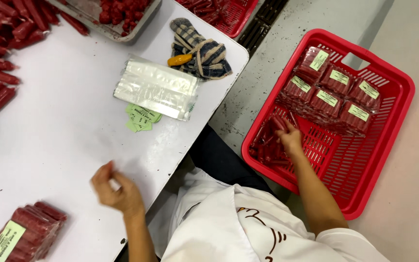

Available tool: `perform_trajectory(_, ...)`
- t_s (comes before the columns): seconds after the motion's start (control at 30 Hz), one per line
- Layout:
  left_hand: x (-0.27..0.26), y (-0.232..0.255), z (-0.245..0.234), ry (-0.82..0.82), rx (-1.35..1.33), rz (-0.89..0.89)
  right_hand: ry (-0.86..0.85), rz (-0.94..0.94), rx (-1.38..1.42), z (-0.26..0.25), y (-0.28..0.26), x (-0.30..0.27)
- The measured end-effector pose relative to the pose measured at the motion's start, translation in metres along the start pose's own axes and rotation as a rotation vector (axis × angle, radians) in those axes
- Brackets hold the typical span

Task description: The person places individual meat sausages into a clear plastic bag by hand, inserts a small paper label, and then places the completed package into a red crate.

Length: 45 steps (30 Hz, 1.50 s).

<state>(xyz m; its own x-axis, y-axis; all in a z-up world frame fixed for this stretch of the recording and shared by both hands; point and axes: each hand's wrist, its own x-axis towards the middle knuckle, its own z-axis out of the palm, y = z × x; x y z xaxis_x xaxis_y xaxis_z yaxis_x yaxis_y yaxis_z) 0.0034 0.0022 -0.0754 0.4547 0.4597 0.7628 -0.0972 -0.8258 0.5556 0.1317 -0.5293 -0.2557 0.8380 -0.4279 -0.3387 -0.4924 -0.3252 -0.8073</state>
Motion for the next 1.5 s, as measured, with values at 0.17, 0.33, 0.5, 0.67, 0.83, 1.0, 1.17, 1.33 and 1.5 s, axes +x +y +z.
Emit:
perform_trajectory(0.17, 0.047, 0.036, -0.046, 0.019, 0.191, 0.217, -0.428, 0.33, 0.838, -0.057, -0.072, -0.041)
perform_trajectory(0.33, 0.019, 0.04, -0.027, -0.14, 0.576, 0.372, -1.17, 0.091, 1.188, -0.038, -0.156, -0.103)
perform_trajectory(0.5, -0.03, 0.037, 0.026, -0.404, 0.604, 0.28, -1.174, -0.094, 0.699, 0.072, -0.185, -0.14)
perform_trajectory(0.67, -0.015, 0.017, 0.028, -0.712, 0.265, -0.373, -1.323, -0.332, 0.324, 0.154, -0.26, -0.215)
perform_trajectory(0.83, -0.007, -0.002, 0.021, -0.73, 0.171, -0.63, -1.201, -0.206, 0.373, 0.182, -0.268, -0.241)
perform_trajectory(1.0, 0.011, 0.006, 0.017, -0.744, 0.027, -0.708, -1.07, -0.174, 0.466, 0.162, -0.266, -0.244)
perform_trajectory(1.17, 0.015, 0.007, 0.02, -0.778, -0.058, -0.754, -1.141, -0.253, 0.502, 0.175, -0.257, -0.228)
perform_trajectory(1.33, 0.021, 0.009, 0.01, -0.633, -0.003, -0.762, -1.053, -0.608, 0.112, 0.19, -0.274, -0.24)
perform_trajectory(1.5, 0.022, 0.058, 0.005, -0.453, 0.411, -0.172, -1.0, -0.54, 0.034, 0.183, -0.306, -0.288)
